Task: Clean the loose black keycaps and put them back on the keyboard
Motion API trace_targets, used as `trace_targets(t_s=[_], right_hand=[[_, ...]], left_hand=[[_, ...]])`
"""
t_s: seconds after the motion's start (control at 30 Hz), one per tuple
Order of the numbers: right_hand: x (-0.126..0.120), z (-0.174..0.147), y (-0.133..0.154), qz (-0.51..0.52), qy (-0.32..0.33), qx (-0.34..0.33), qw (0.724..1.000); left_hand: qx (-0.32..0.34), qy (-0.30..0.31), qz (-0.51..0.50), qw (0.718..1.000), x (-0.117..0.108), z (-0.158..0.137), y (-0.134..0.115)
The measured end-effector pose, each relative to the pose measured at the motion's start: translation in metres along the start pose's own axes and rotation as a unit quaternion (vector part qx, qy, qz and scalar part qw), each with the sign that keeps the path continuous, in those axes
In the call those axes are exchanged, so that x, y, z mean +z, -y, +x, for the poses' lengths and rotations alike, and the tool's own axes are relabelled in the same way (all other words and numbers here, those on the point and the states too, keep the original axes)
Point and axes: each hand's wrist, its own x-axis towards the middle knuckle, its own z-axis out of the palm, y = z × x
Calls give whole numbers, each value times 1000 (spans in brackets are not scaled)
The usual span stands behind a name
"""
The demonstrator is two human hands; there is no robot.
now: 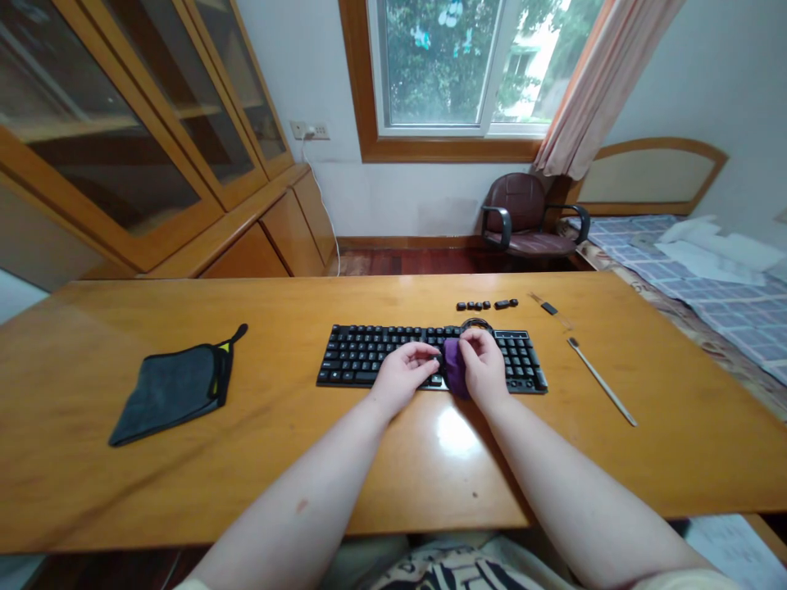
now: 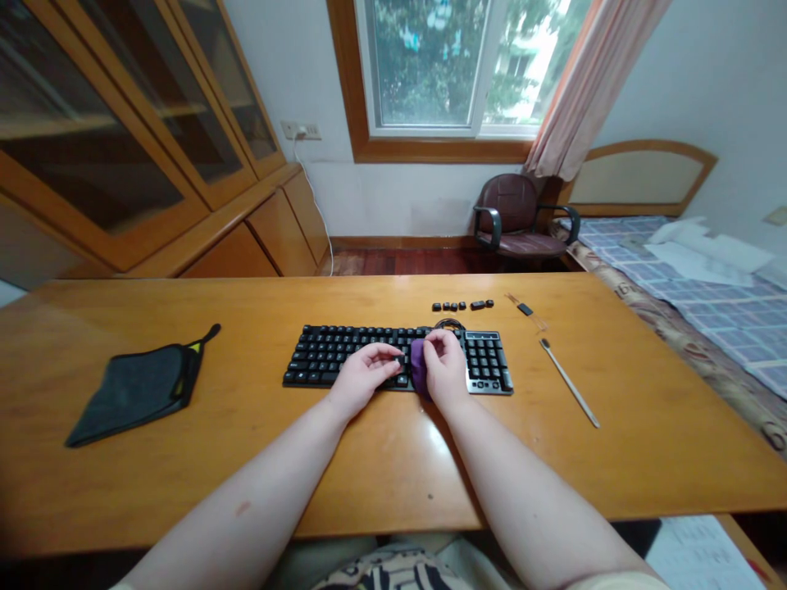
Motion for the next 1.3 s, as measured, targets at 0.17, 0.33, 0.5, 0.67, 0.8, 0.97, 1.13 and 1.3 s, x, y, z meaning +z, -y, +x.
trace_targets(t_s=[0.17,0.33,0.5,0.67,0.8,0.97,1.13,1.3], right_hand=[[4,0,4,36,-18,70,997],[4,1,6,118,-20,108,987],[5,-2,4,185,91,170,964],[1,-4,10,178,168,160,956],[1,-3,13,158,204,123,958],[3,-5,13,202,178,144,952],[2,-5,21,125,229,109,959],[-1,-3,21,94,234,95,963]], left_hand=[[-2,9,21,1000,2,0,1],[2,7,35,999,-1,1,4],[10,-4,20,1000,-2,2,6],[30,-44,-24,998,-1,1,-5],[48,-77,-45,995,0,0,-10],[59,-96,-51,992,0,0,-6],[76,-100,-26,992,0,2,-3],[64,-98,-14,993,1,0,-4]])
